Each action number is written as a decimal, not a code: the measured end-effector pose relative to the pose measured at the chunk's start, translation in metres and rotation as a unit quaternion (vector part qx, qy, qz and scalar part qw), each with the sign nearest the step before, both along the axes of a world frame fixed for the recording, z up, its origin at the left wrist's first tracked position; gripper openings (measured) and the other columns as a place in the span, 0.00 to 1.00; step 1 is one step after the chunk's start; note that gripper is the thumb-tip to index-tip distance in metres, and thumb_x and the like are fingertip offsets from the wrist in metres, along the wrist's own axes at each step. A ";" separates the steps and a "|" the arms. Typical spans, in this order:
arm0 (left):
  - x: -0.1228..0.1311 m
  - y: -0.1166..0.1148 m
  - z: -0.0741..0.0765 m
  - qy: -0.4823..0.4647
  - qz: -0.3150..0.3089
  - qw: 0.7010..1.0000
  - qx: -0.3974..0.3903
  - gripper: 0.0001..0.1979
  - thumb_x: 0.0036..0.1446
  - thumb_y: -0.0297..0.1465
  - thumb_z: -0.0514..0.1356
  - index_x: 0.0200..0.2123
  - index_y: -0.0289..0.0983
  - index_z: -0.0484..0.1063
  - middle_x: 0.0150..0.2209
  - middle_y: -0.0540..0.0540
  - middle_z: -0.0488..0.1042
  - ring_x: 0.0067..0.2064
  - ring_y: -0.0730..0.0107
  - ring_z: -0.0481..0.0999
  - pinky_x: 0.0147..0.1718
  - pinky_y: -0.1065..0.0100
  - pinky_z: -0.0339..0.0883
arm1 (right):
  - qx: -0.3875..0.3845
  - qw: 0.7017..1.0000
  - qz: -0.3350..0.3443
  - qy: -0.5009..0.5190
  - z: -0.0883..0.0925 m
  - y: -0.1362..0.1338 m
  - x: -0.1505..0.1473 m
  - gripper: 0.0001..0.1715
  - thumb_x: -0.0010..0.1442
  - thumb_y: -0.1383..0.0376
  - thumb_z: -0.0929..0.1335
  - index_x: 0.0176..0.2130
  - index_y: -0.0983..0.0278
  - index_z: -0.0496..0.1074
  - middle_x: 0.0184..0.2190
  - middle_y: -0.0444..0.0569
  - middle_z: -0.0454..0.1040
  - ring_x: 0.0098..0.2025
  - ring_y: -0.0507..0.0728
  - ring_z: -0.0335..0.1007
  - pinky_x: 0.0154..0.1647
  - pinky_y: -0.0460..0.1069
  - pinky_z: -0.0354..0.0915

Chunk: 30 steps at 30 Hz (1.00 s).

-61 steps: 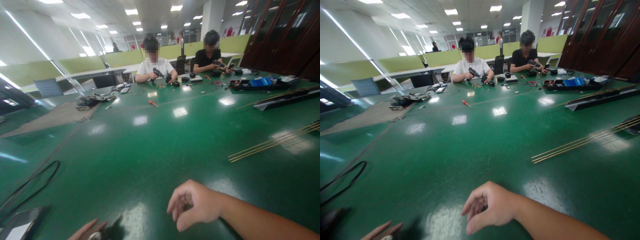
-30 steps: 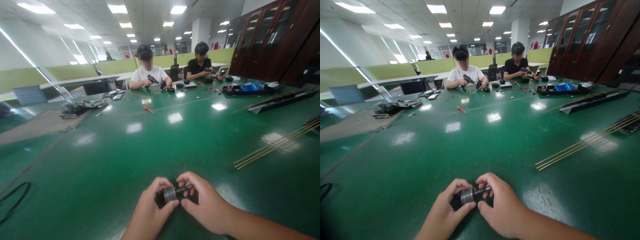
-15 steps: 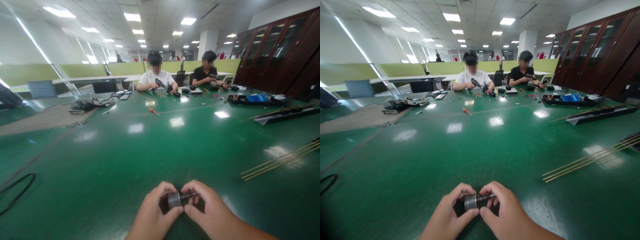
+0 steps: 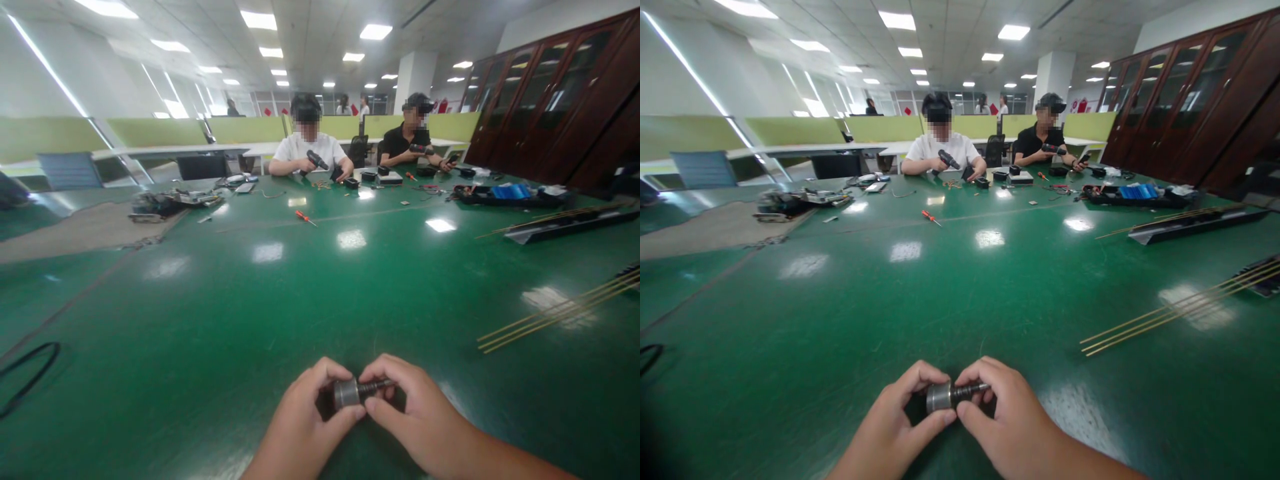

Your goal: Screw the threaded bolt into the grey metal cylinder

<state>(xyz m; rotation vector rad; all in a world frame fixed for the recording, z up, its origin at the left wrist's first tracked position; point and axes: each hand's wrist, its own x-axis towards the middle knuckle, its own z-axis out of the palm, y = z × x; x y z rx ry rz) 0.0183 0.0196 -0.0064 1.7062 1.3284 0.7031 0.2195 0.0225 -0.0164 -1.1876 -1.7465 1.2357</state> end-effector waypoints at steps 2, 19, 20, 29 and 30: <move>-0.001 0.000 -0.002 0.009 -0.002 1.000 0.000 0.08 0.56 0.33 0.65 0.40 0.42 0.72 0.37 0.50 0.76 0.40 0.62 0.75 0.40 0.65 0.62 | -0.001 1.000 0.001 -0.001 0.000 0.000 0.000 0.10 0.58 0.72 0.68 0.39 0.62 0.76 0.34 0.44 0.74 0.35 0.54 0.69 0.37 0.47 0.63; -0.002 0.000 -0.001 0.014 -0.017 1.000 0.010 0.07 0.57 0.32 0.65 0.40 0.42 0.73 0.36 0.51 0.75 0.40 0.61 0.73 0.40 0.65 0.60 | -0.017 1.000 -0.010 -0.011 -0.003 0.001 0.003 0.07 0.58 0.71 0.69 0.38 0.62 0.75 0.33 0.44 0.75 0.36 0.55 0.71 0.37 0.47 0.62; -0.001 0.000 -0.001 0.017 -0.018 1.000 0.012 0.07 0.57 0.32 0.65 0.40 0.42 0.73 0.36 0.51 0.75 0.40 0.62 0.73 0.39 0.66 0.60 | -0.018 1.000 -0.011 -0.011 -0.003 0.001 0.003 0.07 0.57 0.71 0.69 0.37 0.62 0.75 0.33 0.43 0.75 0.36 0.55 0.71 0.37 0.47 0.62; -0.002 -0.001 -0.002 0.017 -0.021 1.000 0.009 0.08 0.58 0.32 0.65 0.41 0.43 0.72 0.37 0.51 0.75 0.41 0.62 0.73 0.40 0.66 0.60 | -0.017 1.000 -0.008 -0.010 -0.001 0.000 0.004 0.05 0.58 0.70 0.69 0.36 0.62 0.75 0.32 0.43 0.74 0.35 0.54 0.70 0.37 0.47 0.61; -0.002 -0.001 -0.002 0.016 -0.020 1.000 0.008 0.08 0.58 0.32 0.65 0.41 0.43 0.72 0.37 0.51 0.75 0.41 0.62 0.73 0.40 0.66 0.60 | -0.017 1.000 -0.008 -0.010 0.000 0.000 0.004 0.05 0.58 0.70 0.69 0.36 0.62 0.74 0.31 0.43 0.74 0.35 0.54 0.70 0.37 0.47 0.61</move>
